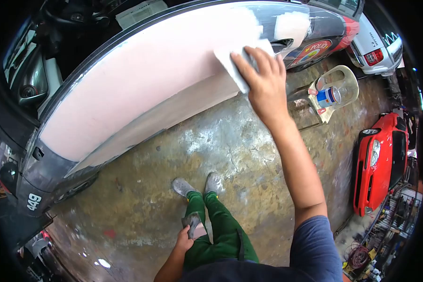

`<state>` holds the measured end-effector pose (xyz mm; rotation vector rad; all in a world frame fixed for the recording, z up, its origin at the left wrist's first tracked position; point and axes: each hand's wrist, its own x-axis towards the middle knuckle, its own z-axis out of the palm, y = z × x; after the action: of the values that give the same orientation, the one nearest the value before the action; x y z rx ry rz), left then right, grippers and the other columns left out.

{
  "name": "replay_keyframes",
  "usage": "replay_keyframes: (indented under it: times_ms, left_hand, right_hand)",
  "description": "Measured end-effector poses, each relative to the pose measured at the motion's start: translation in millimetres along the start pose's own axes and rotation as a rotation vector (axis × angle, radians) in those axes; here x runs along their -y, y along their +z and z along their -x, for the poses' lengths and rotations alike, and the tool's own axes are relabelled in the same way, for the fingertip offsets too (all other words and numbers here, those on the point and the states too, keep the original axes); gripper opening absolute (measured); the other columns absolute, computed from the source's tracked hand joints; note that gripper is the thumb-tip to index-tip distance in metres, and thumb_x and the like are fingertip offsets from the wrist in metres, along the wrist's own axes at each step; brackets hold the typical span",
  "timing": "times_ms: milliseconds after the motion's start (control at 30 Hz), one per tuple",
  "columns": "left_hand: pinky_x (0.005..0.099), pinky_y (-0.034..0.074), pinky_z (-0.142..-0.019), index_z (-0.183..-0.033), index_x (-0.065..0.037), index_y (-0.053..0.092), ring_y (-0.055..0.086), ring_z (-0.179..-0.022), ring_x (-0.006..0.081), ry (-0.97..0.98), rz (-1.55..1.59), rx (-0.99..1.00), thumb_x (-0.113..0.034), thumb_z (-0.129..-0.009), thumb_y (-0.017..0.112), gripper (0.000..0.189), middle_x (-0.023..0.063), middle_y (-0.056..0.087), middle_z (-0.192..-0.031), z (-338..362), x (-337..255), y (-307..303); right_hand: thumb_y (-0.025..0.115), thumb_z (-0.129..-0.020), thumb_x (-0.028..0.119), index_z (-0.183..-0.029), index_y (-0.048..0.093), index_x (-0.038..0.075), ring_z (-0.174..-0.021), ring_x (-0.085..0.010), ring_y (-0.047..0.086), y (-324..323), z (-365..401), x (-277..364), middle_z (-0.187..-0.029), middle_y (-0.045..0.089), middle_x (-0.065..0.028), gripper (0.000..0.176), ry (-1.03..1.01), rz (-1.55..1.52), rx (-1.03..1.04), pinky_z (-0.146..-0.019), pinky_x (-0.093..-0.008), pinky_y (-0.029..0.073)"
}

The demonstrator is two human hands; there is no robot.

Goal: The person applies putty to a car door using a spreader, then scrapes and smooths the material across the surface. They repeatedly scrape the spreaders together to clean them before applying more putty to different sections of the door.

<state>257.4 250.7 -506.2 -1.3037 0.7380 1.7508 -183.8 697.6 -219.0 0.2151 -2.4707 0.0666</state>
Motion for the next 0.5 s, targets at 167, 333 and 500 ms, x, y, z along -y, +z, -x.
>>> replay_keyframes:
  times_ms: [167,333,500]
  left_hand:
    - [0.0571,0.056,-0.09,-0.134,-0.014,0.057,0.066,-0.114,0.0318,-0.003,-0.012,0.018,-0.029,-0.1,0.064,0.038,0.0087,0.066,-0.126,-7,4,-3]
    - [0.0574,0.055,-0.091,-0.134,-0.017,0.057,0.066,-0.115,0.0316,-0.006,-0.016,-0.001,-0.028,-0.1,0.062,0.036,0.0085,0.067,-0.127,-6,4,0]
    - [0.0582,0.055,-0.092,-0.135,-0.017,0.056,0.065,-0.117,0.0319,-0.016,-0.001,-0.014,-0.028,-0.101,0.062,0.037,0.0088,0.067,-0.128,-6,6,3]
  right_hand:
    - [0.055,-0.09,0.004,-0.139,0.061,0.03,-0.131,-0.0281,0.054,-13,-64,-19,-0.136,0.06,-0.0044,0.055,-0.113,0.127,-0.046,-0.111,-0.062,0.036]
    - [0.055,-0.09,-0.001,-0.143,0.058,0.032,-0.134,-0.0276,0.053,-10,-80,-28,-0.14,0.058,-0.0038,0.063,-0.148,0.186,-0.007,-0.113,-0.0594,0.036]
    - [0.055,-0.089,0.001,-0.141,0.06,0.027,-0.133,-0.031,0.053,-11,-90,-32,-0.14,0.057,-0.0088,0.058,-0.137,0.092,0.045,-0.112,-0.0588,0.036]
